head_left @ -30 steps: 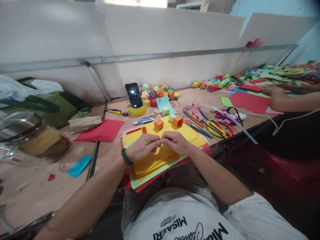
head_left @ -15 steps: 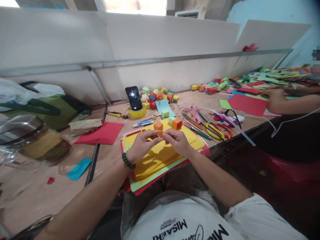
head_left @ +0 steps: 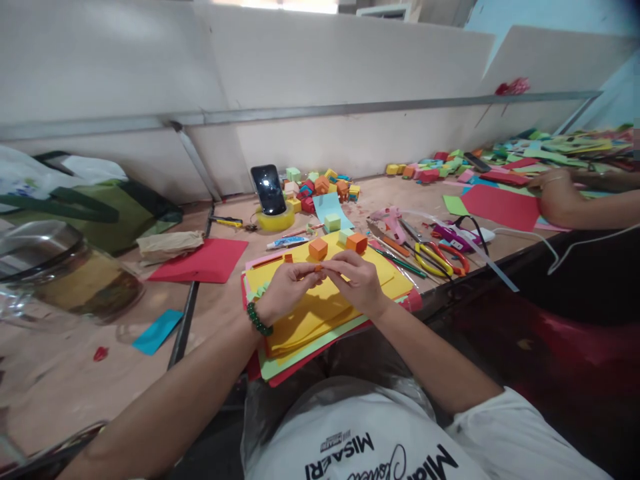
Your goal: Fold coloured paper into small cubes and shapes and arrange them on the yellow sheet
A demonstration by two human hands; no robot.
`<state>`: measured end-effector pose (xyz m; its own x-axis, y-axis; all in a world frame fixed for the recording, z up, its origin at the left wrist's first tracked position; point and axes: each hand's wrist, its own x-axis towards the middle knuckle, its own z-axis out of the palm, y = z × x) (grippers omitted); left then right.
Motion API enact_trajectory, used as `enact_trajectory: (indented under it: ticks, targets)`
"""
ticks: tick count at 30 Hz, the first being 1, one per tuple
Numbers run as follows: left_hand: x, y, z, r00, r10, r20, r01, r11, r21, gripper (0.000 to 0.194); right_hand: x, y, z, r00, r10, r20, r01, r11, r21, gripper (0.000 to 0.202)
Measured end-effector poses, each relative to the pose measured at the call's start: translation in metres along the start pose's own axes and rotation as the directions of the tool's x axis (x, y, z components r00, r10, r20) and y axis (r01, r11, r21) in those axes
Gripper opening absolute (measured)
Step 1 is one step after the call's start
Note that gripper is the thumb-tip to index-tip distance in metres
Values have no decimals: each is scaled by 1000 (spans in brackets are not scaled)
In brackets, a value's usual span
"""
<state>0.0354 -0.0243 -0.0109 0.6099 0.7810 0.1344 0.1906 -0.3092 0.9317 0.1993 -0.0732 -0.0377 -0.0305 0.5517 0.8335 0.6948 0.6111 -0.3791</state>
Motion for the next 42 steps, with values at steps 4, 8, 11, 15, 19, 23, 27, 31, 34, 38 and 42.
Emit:
enact_trajectory:
  ticks: [4,8,11,15,19,23,27,31,34,38,42]
  targets:
    - [-1,1,0,995,-101,22,102,990,-93,36,-2,-1,0,999,-51,-1,51,997,-50,19]
    - [-2,2,0,988,-150,40,155,977,-146,38,-6,0,1,998,-30,57,37,992,-118,20]
    - [-2,3,0,982,-182,57,189,967,-170,39,-7,0,2,997,-28,67,38,986,-161,21]
    - [-3,4,0,975,-214,62,223,950,-218,38,-6,-2,1,995,-71,66,83,973,-217,22]
    - [-4,5,0,974,-216,65,226,942,-248,39,-6,-4,-2,986,-155,56,164,954,-252,22]
    - [-4,6,-1,975,-204,88,220,944,-246,41,-6,-5,-3,990,-126,60,136,964,-228,21]
    - [-4,6,-2,979,-179,93,196,956,-218,41,-4,-6,-2,993,-107,49,114,980,-165,18]
    - [-5,6,0,987,-149,59,157,972,-177,37,-2,-3,1,999,-47,-11,47,999,-6,9]
    - [-4,4,2,997,-77,1,76,994,-81,33,0,0,2,1000,15,10,-16,995,96,8]
    - [-4,3,2,999,-38,1,38,999,-20,34,-1,1,2,998,-60,6,59,996,63,14]
    - [-4,4,0,988,-146,54,152,980,-130,40,-3,0,2,990,-141,-17,140,989,-54,18]
